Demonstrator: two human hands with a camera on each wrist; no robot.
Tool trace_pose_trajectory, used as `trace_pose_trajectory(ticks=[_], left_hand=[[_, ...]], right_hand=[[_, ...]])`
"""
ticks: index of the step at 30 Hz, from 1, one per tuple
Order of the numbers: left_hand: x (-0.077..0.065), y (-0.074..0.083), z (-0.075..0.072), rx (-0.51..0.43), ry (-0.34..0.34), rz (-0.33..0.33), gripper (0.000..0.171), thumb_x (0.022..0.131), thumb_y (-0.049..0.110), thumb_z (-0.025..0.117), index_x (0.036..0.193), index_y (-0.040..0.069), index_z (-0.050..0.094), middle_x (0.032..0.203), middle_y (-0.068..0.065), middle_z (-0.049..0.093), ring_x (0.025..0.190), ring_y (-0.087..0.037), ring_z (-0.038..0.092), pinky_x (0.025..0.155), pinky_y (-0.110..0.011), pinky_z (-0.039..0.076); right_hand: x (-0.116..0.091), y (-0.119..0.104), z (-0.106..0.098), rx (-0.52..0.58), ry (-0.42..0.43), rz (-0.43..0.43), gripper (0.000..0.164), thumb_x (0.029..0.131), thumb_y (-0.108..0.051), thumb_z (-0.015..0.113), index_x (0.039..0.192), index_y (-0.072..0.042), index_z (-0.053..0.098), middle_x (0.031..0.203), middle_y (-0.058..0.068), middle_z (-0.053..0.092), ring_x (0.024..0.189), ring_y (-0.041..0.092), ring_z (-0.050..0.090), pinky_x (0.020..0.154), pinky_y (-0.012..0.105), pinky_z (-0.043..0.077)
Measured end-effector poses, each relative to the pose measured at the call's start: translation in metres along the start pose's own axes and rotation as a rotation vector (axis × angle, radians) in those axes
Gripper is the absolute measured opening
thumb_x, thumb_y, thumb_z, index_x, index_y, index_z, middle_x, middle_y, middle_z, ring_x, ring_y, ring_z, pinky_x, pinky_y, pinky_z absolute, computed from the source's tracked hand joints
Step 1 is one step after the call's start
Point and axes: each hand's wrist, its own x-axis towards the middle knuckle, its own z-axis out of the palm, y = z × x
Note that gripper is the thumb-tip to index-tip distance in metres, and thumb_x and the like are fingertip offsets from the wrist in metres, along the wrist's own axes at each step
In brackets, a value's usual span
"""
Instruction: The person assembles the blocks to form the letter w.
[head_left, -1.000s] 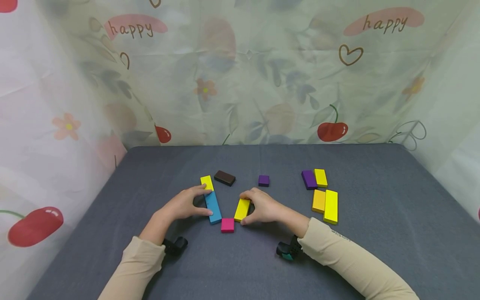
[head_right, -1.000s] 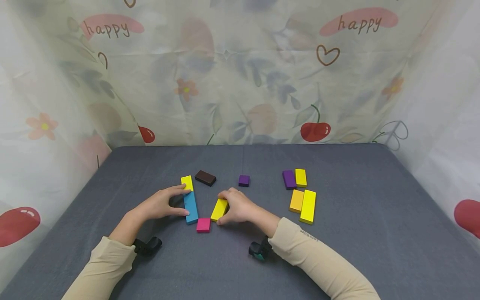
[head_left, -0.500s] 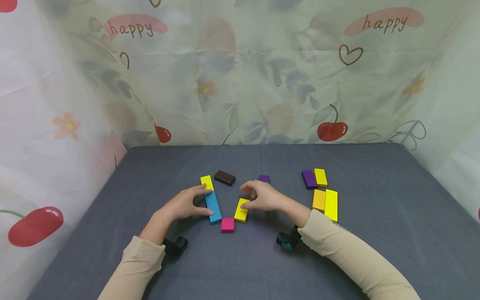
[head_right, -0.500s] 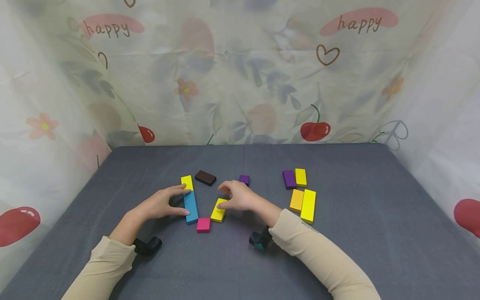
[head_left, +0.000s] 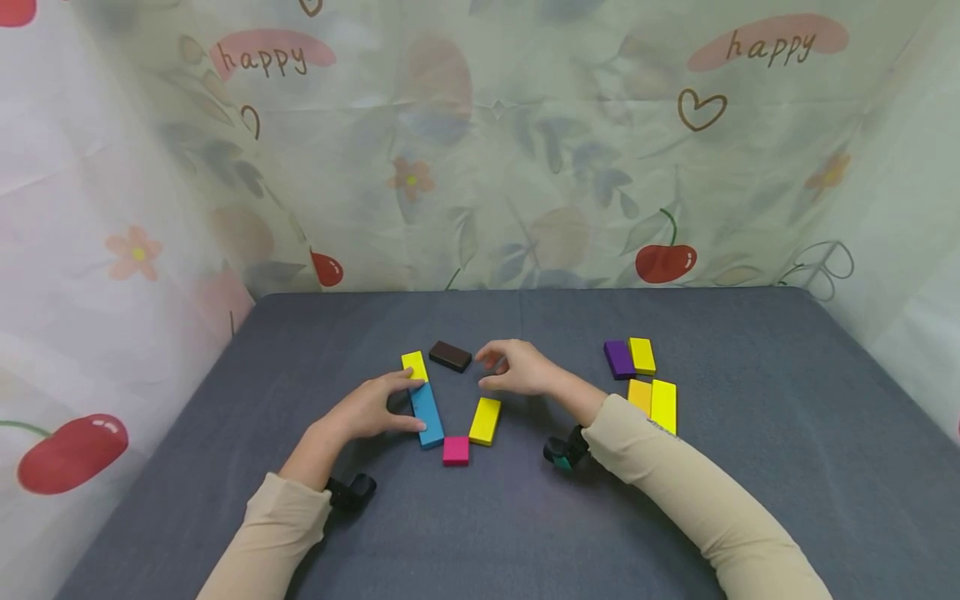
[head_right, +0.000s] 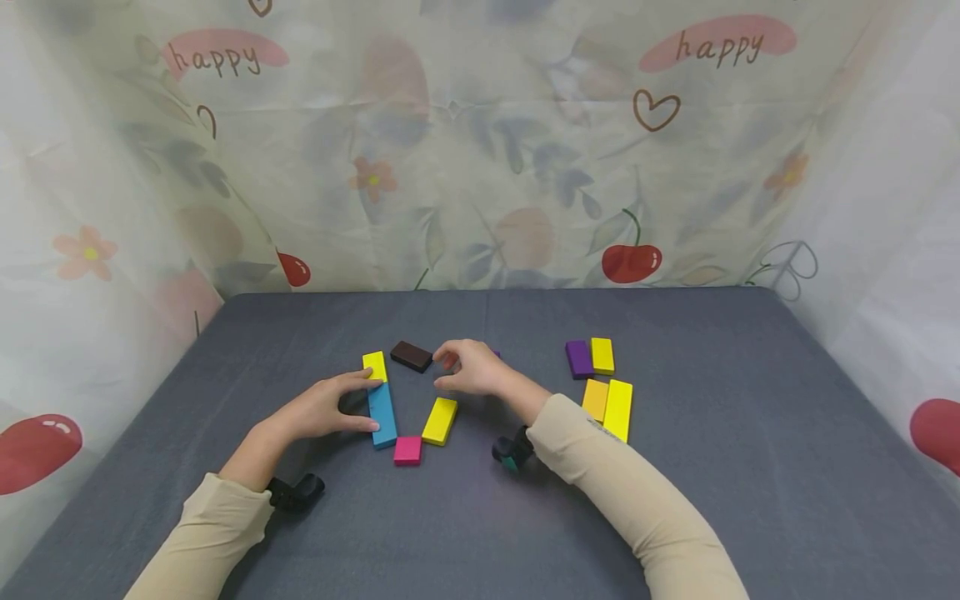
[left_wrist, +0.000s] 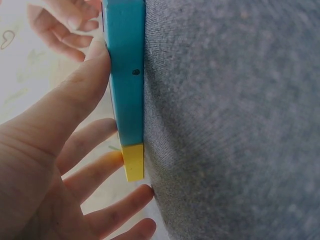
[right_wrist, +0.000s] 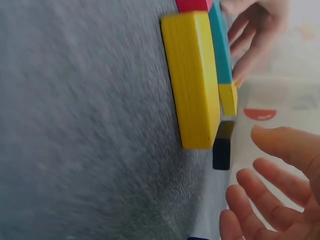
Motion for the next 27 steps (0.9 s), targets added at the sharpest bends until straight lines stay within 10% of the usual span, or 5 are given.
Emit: trace_pose_trajectory(ticks=[27], left_hand=[[0.001, -0.003, -0.001, 0.002, -0.003, 0.015, 0.073, 0.077, 0.042, 0.073, 0.137, 0.012, 0.047, 0.150, -0.016, 0.033, 0.138, -0.038, 0.031, 0.108, -0.057, 0.032]], right_hand=[[0.052, 0.005, 0.009, -0.067, 0.052, 0.075, 0.039, 0.083, -0.024, 0.071, 0.116, -0.006, 0.062, 0.110, 0.012, 0.063, 0.097, 0.022, 0.060, 0.082, 0.030, 0.052]])
